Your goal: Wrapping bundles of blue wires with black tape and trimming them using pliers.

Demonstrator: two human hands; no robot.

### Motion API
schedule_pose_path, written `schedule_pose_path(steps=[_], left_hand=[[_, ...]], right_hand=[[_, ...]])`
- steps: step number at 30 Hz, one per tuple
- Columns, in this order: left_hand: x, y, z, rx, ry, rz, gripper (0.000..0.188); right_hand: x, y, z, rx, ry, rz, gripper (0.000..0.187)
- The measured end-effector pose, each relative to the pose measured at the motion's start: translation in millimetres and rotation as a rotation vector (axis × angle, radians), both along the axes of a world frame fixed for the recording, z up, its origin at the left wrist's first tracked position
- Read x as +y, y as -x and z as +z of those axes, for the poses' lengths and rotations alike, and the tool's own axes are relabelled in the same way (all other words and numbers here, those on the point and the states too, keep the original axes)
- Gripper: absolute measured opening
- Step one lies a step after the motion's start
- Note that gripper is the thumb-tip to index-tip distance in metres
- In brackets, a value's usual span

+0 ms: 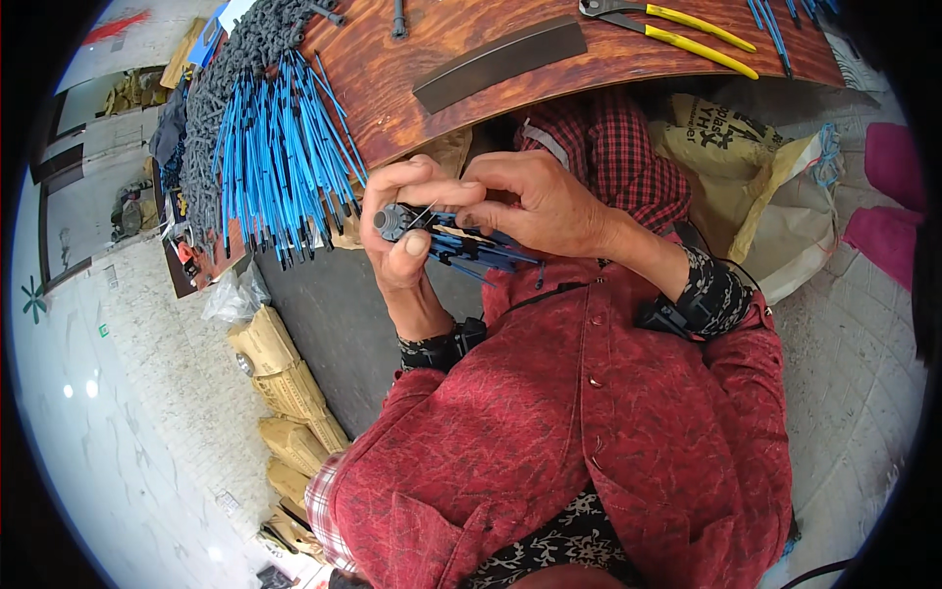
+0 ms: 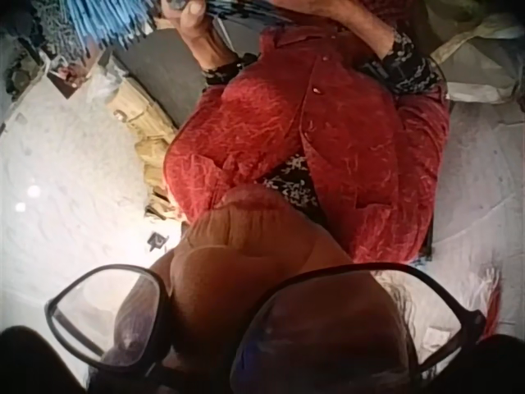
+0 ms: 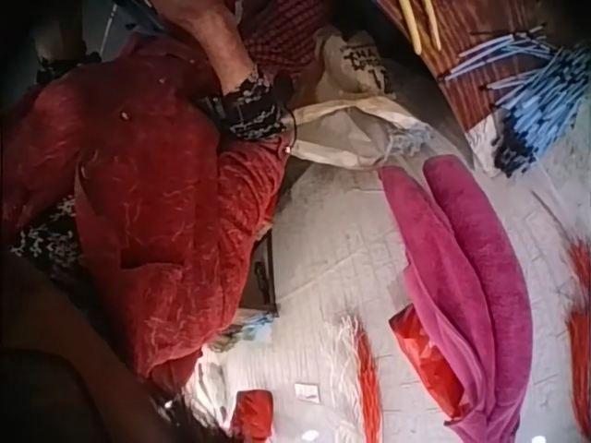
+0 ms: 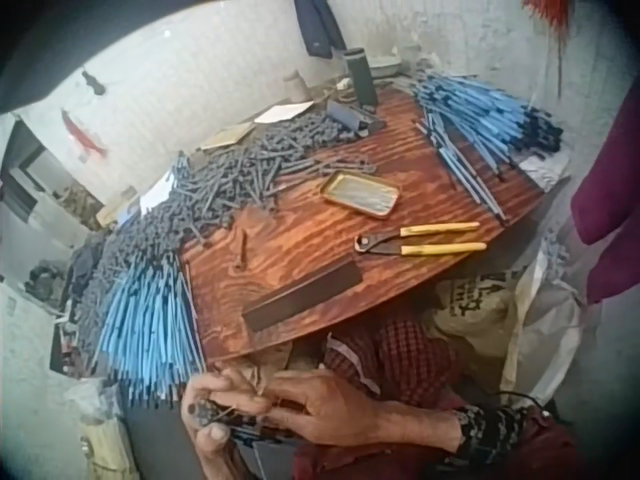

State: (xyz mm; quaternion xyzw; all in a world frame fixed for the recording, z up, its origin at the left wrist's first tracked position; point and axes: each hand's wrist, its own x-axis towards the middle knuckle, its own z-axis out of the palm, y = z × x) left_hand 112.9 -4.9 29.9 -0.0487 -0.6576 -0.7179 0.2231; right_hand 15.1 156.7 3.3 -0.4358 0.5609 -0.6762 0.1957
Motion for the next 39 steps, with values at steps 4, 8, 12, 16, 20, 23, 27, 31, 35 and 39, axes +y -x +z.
schedule_pose_path(steps=[4,8,12,16,20,23,27,31,35,39], left_hand=[[2,-1,1,0.015,0.007,-0.018,0.061],[6,1,2,0.042,0.005,-0.024,0.056],[5,1,5,0.028,-0.015,-0.113,0.05],[2,4,0,0.08,0.055,-0.148,0.044],[2,6,1,0.052,0.075,-0.096,0.041],[-1,12,-2,0.106,0.114,-0.169,0.041],[0,14,-4,0.036,0.086,-0.15,0.044],[10,16,-1,-0.042,-0.014,-0.106,0.052],[22,18,3,-0.057,-0.225,-0.136,0.055],[1,24,-11,0.021,-0.087,-0.156,0.049]], right_hand=[[-1,-7,1,0.147,0.085,-0.129,0.017],[-3,-13,2,0.175,0.114,-0.193,0.019],[-3,-13,1,0.259,0.117,-0.234,0.019],[-3,-13,-4,0.215,0.087,-0.221,0.016],[-3,-13,-3,0.145,0.078,-0.207,0.014],[-1,-10,-2,0.104,0.068,-0.219,0.012],[3,-6,0,0.057,0.011,-0.202,0.012],[3,-6,-4,0.093,0.0,-0.24,0.011],[2,-7,-1,0.154,0.051,-0.281,0.011],[2,-6,-1,0.122,-0.007,-0.245,0.012]])
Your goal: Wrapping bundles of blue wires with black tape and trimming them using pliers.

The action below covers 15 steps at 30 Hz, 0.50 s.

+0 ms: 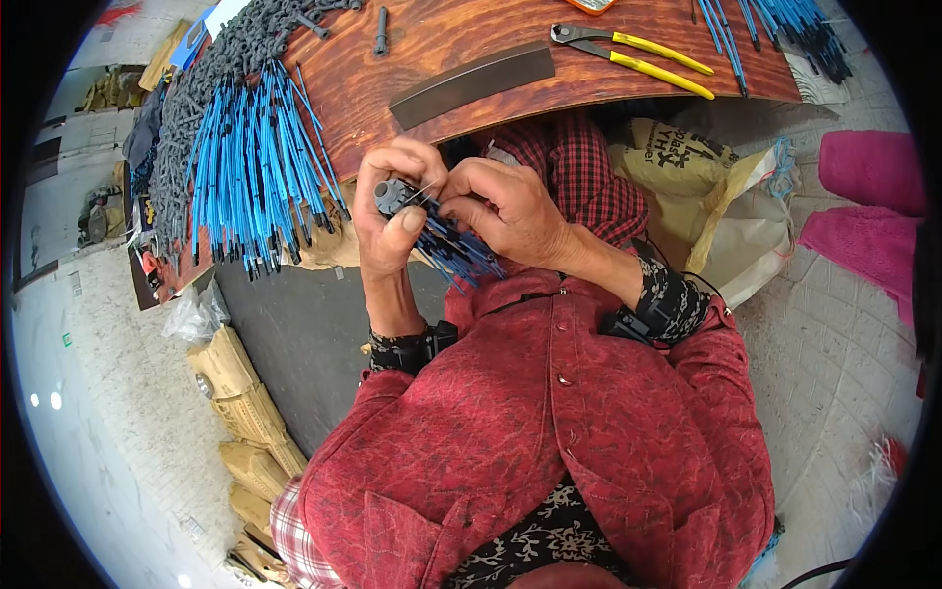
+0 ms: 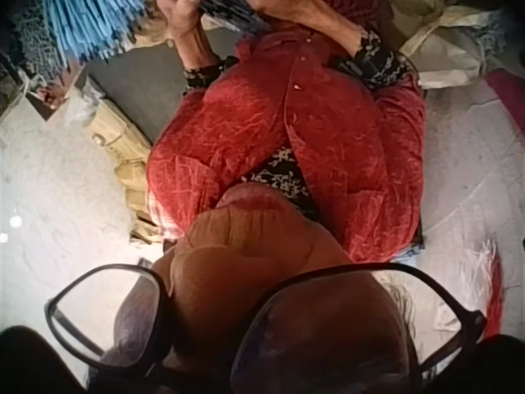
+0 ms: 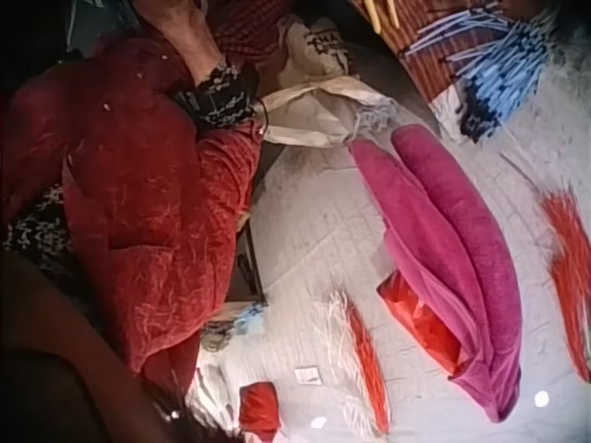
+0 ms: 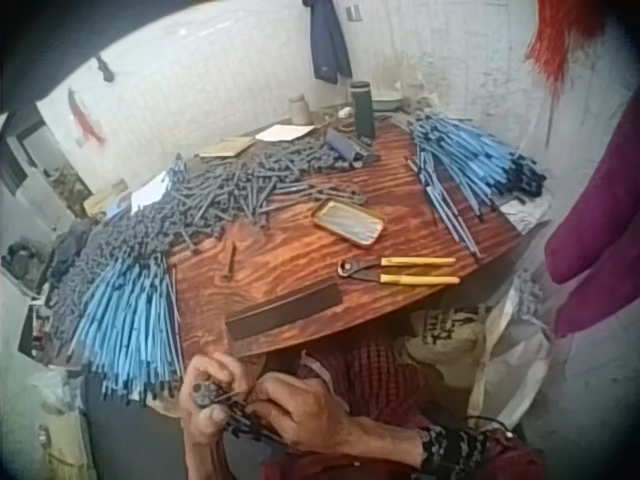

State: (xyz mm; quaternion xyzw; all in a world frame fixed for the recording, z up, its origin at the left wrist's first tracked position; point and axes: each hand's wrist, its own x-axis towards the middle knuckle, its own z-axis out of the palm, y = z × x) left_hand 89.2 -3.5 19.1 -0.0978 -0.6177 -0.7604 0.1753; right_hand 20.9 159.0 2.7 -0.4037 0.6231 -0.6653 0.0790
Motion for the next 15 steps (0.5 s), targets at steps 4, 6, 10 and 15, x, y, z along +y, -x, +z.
schedule_pose_path(steps=[4,6,10,15], left_hand=[[-1.5,0.1,-0.3,0.034,-0.026,-0.008,0.041],[-3.3,-0.7,-1.3,0.031,-0.04,-0.017,0.039],[-4.2,1.4,-1.1,0.058,-0.054,-0.035,0.038],[-2.2,3.4,0.0,0.069,-0.031,-0.013,0.037]], right_hand=[[-3.3,-0.6,-1.3,0.009,0.034,-0.009,0.012],[-5.6,-0.4,-3.0,0.008,0.046,-0.02,0.012],[-7.6,-1.4,-4.1,-0.011,0.076,-0.024,0.013],[-5.9,-0.5,-5.6,-0.013,0.063,-0.026,0.011]])
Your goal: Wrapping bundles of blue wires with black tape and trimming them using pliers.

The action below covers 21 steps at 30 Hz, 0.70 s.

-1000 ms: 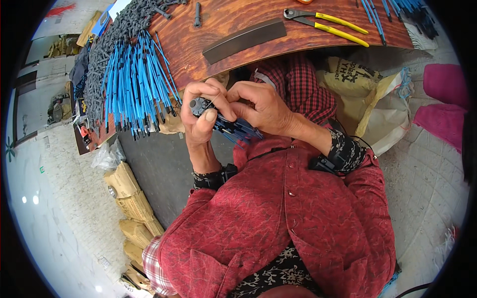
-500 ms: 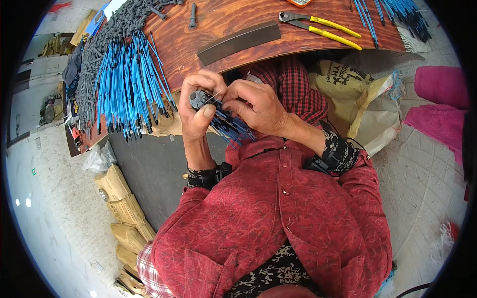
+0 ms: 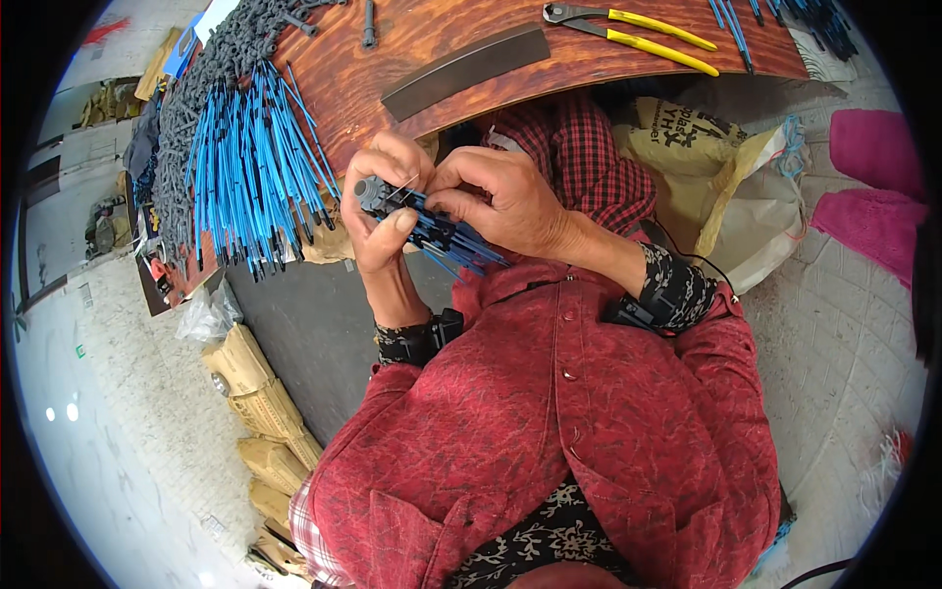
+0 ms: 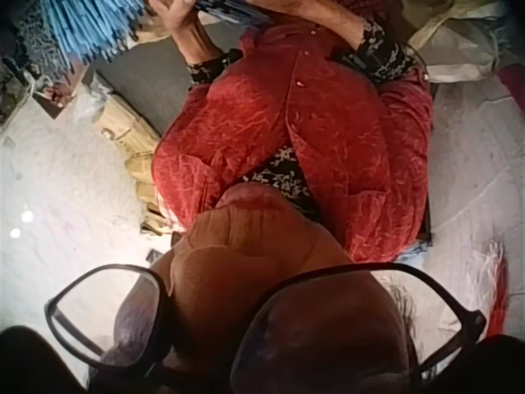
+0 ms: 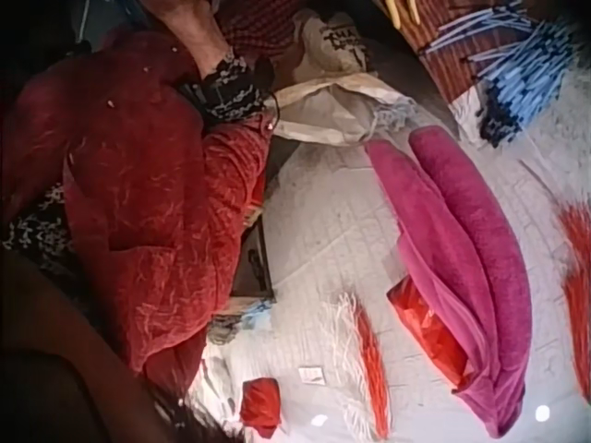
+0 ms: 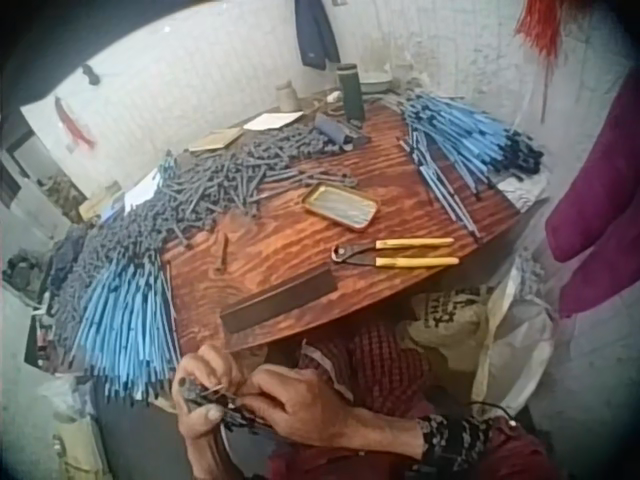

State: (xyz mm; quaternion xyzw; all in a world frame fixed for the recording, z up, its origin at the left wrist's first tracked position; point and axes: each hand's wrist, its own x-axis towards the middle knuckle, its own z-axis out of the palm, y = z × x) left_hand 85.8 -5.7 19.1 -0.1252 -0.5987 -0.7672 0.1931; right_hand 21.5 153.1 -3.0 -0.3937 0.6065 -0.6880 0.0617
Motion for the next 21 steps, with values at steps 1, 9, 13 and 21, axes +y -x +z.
schedule_pose_path(steps=[1,9,13,21], left_hand=[[-1.0,0.6,-1.3,-0.001,0.001,-0.009,0.037],[-0.3,3.2,-1.1,-0.033,-0.004,-0.024,0.038],[-0.7,4.5,-1.6,-0.049,-0.002,-0.037,0.038],[-2.5,7.3,-1.3,-0.064,0.012,-0.039,0.038]], right_hand=[[0.8,0.6,-0.6,0.013,-0.019,0.004,0.009],[4.6,1.4,1.0,-0.009,-0.082,-0.039,0.011],[4.7,0.0,-2.0,-0.11,-0.078,-0.027,0.014],[3.8,5.5,2.9,-0.15,-0.114,0.013,0.015]])
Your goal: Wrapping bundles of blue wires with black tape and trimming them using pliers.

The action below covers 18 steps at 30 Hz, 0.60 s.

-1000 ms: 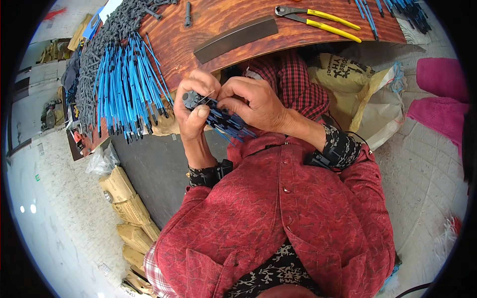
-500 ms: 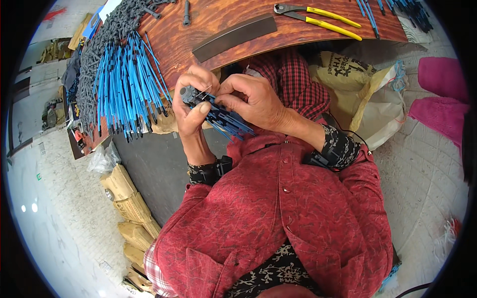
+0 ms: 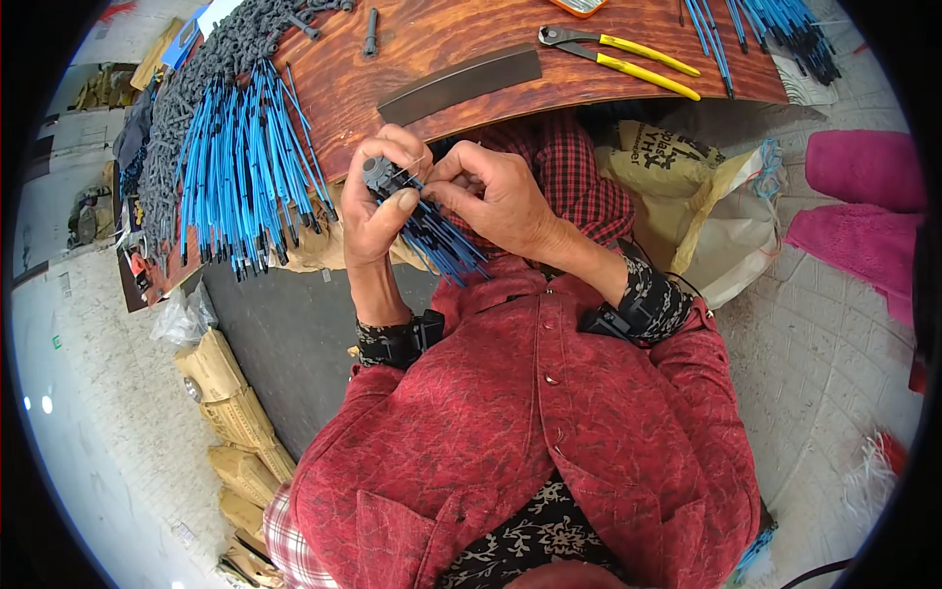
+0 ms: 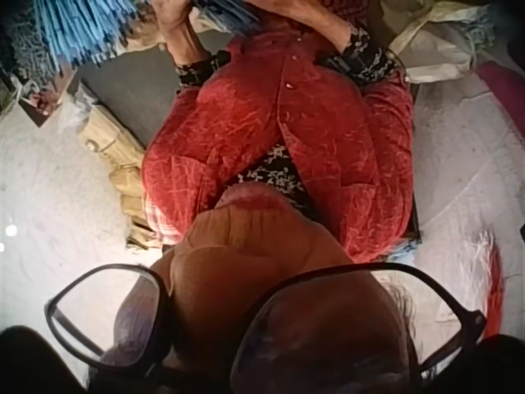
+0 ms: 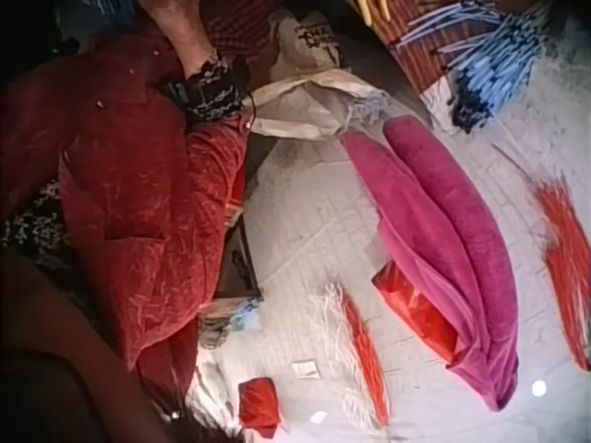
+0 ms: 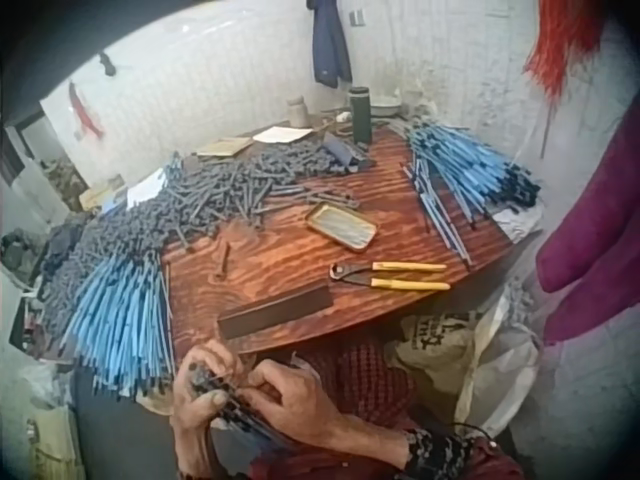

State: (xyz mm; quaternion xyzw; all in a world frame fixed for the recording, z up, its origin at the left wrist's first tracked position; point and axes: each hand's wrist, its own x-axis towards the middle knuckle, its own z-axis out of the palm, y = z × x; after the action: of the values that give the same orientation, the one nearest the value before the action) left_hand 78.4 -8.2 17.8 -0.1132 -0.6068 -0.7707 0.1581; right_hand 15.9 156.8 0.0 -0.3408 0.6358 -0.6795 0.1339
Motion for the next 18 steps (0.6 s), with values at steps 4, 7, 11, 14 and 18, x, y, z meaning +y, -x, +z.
schedule_pose_path(steps=[4,7,11,14,18], left_hand=[[1,-1,0,-0.015,0.009,0.017,0.038],[1,-3,1,-0.021,0.019,0.039,0.038],[-2,-2,0,-0.041,0.099,0.059,0.038],[1,-2,2,-0.042,0.115,0.075,0.039],[-1,-2,3,-0.042,0.162,0.097,0.039]], right_hand=[[7,2,7,0.009,-0.05,-0.01,0.012],[10,4,14,0.113,-0.017,-0.069,0.017],[9,4,21,0.139,-0.014,-0.05,0.023],[5,5,16,0.271,0.12,-0.14,0.022],[5,1,21,0.219,0.115,-0.139,0.023]])
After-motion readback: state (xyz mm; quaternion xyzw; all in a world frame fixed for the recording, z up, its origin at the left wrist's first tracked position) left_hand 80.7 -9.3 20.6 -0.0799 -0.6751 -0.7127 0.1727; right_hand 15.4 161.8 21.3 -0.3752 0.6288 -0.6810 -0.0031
